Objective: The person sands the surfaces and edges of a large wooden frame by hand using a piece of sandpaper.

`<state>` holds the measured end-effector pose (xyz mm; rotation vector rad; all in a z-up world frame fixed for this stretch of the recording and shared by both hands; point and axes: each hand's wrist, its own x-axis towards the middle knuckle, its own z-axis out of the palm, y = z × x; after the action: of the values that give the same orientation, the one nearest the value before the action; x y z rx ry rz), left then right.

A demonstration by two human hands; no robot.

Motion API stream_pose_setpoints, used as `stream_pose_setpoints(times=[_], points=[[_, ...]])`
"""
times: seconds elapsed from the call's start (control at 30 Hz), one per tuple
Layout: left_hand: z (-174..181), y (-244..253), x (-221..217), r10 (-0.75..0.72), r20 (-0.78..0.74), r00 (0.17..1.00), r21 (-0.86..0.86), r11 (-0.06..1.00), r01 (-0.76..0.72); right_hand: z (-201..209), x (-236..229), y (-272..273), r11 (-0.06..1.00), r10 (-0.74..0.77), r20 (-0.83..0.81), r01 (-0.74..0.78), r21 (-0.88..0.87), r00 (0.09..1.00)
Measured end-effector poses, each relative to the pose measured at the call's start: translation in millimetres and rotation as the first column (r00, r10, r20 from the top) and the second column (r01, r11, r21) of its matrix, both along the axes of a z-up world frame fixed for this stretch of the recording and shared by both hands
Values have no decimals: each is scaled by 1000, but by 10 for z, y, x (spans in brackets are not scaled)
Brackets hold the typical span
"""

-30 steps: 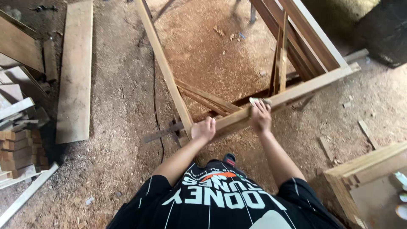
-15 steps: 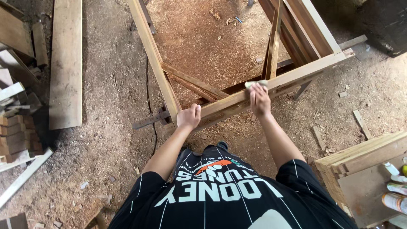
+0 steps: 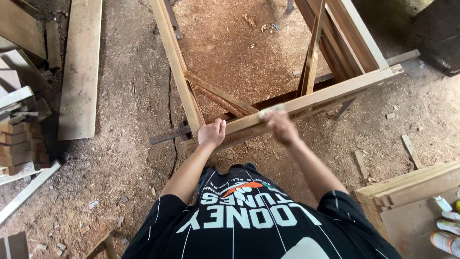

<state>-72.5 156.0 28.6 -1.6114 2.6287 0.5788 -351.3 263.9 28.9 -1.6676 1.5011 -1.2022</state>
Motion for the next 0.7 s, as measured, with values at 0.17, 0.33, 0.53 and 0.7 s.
stream_pose_setpoints(times=[0.17,0.33,0.53,0.7], points=[[71,15,-41,0,-7,1000,28,1000,0,86,-200,-67,797,-549,-106,481,-366,829],[78,30,-66,7,10,1000,34,999,-7,521,797,-188,959,-285,259,272,85,923],[64,13,-33,12,18,1000,54,998,-13,287,406,22,945,-103,-483,-66,-321,870],[54,18,-55,-5,25,1000,51,999,3,-123,-464,75,858,-482,-546,244,-451,685]])
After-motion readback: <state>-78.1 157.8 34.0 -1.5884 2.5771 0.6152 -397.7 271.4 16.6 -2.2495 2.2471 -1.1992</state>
